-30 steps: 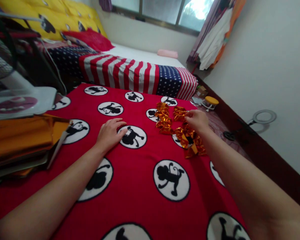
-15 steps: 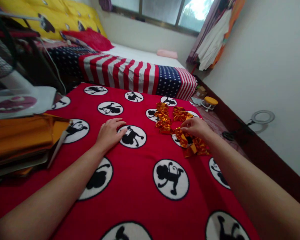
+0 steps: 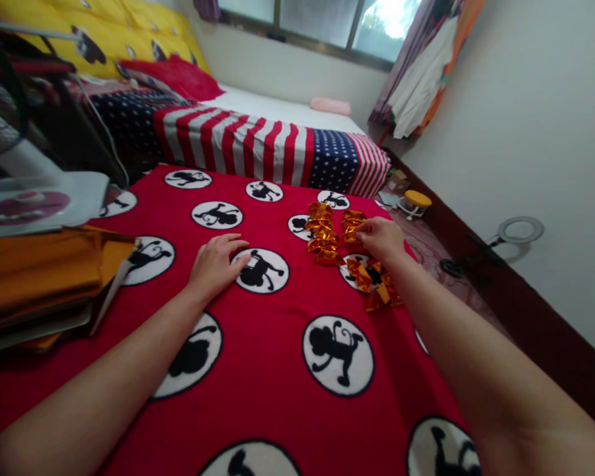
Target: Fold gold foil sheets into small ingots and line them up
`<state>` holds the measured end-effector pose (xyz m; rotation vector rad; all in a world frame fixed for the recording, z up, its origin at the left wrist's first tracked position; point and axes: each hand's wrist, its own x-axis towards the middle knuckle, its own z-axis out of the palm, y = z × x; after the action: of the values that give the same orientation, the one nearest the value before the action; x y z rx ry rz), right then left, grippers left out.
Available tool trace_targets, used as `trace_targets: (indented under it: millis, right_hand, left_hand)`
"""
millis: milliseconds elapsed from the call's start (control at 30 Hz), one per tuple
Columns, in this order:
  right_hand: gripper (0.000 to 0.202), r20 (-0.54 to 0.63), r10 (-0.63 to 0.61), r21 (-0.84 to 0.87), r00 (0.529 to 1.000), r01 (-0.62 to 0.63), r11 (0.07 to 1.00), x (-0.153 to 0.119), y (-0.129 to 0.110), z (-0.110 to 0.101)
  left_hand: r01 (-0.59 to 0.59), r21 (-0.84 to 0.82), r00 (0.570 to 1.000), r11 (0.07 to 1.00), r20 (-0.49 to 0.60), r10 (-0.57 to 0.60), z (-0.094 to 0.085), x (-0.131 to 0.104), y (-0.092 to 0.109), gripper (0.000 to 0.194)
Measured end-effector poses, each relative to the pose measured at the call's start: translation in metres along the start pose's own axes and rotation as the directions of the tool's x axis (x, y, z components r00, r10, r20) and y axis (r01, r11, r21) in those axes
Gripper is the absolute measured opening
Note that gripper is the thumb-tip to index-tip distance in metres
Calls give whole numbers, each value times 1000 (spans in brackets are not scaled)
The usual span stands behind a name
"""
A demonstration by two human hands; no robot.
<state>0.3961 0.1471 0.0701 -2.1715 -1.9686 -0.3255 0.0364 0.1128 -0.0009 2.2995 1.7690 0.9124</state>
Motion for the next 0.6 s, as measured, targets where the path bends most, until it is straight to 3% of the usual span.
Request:
trace_targets:
  millis: [100, 167, 267, 333, 400, 500, 600]
  right_hand:
    - [26, -91, 12, 16, 996, -11, 1000, -5, 0, -1]
    - [27, -85, 29, 25, 996, -27, 999, -14, 1, -8]
    - [35, 71, 96, -1, 993, -96, 995, -33, 4, -22]
    - [42, 248, 55, -23, 967, -51, 998, -47, 5, -29]
    - [40, 340, 33, -65, 940, -12, 998, -59, 5, -31]
    - [31, 353, 36, -96, 935, -2, 995, -68, 3, -27]
    - [18, 285, 35, -107, 958, -5, 994, -65, -1, -23]
  left_hand:
    - [3, 0, 1000, 1000, 2, -3, 0, 0, 0, 29]
    - [1, 1, 1000, 1000, 3, -1, 0, 0, -1, 29]
    - [-2, 2, 1000, 1000, 3, 2, 1, 0, -2, 28]
    - [4, -1, 1000, 1000, 2, -3, 2, 1, -2, 28]
    - [11, -3, 1000, 1000, 1, -11, 2, 1, -2, 28]
    - [12, -5, 1000, 1000, 3, -12, 1, 0, -1, 28]
    - [7, -9, 1000, 1000, 2, -7, 1, 0, -1, 28]
